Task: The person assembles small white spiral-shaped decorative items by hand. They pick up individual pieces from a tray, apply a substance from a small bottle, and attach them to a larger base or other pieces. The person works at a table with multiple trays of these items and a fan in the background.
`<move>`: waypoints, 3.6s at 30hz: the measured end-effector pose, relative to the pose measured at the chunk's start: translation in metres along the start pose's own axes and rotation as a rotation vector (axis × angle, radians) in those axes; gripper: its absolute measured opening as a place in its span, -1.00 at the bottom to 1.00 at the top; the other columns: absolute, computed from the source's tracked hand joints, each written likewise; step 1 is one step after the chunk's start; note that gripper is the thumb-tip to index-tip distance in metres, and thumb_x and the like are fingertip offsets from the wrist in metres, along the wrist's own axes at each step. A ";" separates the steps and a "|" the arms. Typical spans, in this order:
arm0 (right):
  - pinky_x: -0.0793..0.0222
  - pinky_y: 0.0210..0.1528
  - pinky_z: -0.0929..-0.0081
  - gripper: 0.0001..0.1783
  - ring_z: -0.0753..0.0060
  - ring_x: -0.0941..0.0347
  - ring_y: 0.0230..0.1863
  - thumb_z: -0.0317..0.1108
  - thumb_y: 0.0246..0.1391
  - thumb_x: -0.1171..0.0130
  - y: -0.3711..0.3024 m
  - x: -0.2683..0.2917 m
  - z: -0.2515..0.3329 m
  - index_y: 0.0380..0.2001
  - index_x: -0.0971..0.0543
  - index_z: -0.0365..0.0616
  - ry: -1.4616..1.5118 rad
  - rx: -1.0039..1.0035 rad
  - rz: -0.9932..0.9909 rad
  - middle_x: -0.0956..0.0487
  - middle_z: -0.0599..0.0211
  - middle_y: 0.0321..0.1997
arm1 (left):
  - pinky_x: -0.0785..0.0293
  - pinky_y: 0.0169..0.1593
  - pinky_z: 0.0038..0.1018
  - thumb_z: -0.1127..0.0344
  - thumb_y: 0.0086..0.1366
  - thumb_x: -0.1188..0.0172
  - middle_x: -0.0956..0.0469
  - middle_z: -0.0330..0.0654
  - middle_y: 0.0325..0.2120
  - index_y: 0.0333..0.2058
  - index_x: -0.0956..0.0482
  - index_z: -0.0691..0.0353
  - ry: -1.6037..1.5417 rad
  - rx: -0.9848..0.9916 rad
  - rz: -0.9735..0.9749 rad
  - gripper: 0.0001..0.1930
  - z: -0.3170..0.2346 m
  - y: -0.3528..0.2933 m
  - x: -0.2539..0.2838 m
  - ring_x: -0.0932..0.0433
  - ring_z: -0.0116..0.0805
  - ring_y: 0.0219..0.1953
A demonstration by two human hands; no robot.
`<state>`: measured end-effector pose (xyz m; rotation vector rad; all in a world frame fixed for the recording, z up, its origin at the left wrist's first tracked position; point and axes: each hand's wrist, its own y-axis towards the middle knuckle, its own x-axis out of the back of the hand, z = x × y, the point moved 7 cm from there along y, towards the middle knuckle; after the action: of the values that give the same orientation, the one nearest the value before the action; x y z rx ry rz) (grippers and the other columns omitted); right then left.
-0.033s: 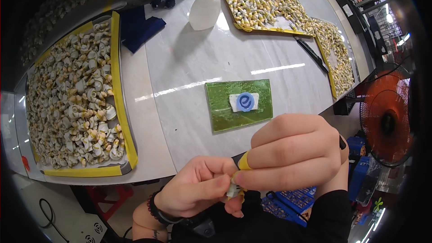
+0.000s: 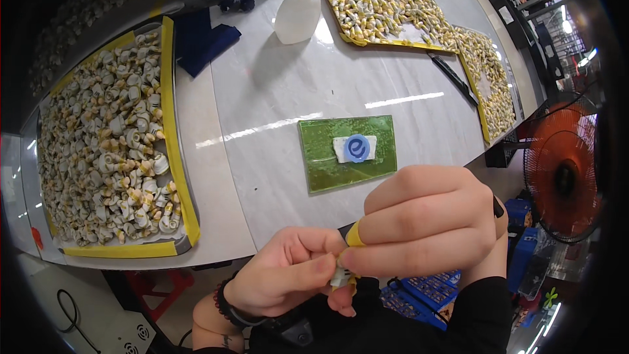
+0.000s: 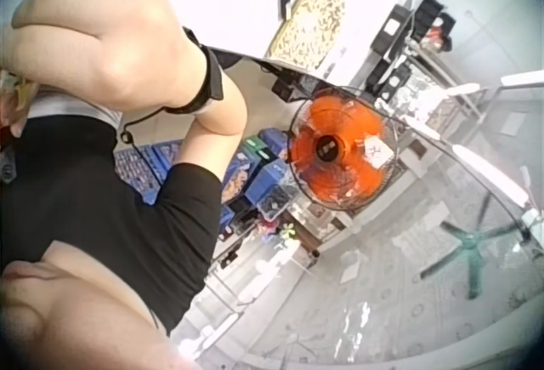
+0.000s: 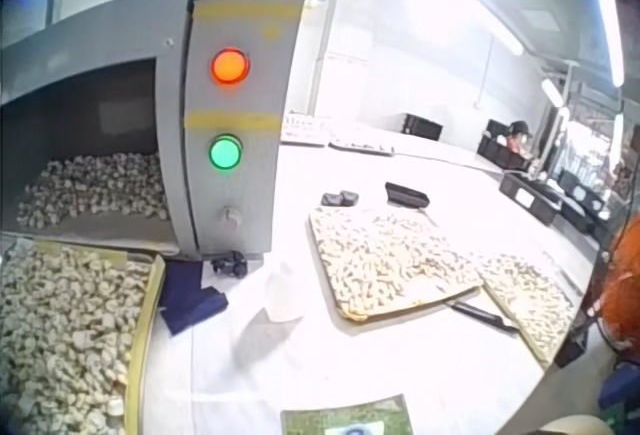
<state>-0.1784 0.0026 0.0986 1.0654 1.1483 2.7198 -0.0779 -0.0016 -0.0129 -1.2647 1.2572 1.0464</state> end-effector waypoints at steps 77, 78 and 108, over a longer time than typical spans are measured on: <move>-0.40 -0.45 0.47 -0.80 0.34 -0.40 -0.43 -0.51 -0.31 -0.16 -0.028 0.018 -0.054 -0.46 -0.49 -0.21 -0.482 -0.176 0.278 -0.45 0.33 -0.47 | -0.53 -0.20 -0.42 0.51 -0.23 -0.48 -0.61 0.03 -0.46 -0.38 -0.58 0.45 0.722 -0.640 -0.262 -0.64 -0.050 -0.022 0.009 -0.61 -0.26 -0.37; -0.40 -0.45 0.47 -0.80 0.33 -0.39 -0.42 -0.50 -0.33 -0.15 -0.027 0.015 -0.056 -0.47 -0.48 -0.22 -0.500 -0.162 0.295 -0.44 0.33 -0.47 | -0.53 -0.21 -0.42 0.49 -0.23 -0.49 -0.61 0.01 -0.46 -0.38 -0.58 0.44 0.712 -0.642 -0.269 -0.64 -0.050 -0.021 0.008 -0.61 -0.27 -0.38; -0.40 -0.47 0.51 -0.78 0.30 -0.49 -0.52 -0.64 -0.27 -0.25 -0.032 0.011 -0.012 -0.42 -0.60 -0.26 0.102 -0.434 -0.103 -0.55 0.25 -0.51 | -0.55 -0.24 -0.36 0.29 -0.17 -0.47 -0.59 -0.05 -0.47 -0.41 -0.53 0.33 1.177 -0.906 -0.281 -0.63 -0.048 -0.027 -0.014 -0.58 -0.26 -0.41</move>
<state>-0.2020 0.0213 0.0788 0.7911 0.5535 2.7777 -0.0563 -0.0498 0.0082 -2.9280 1.3386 0.6094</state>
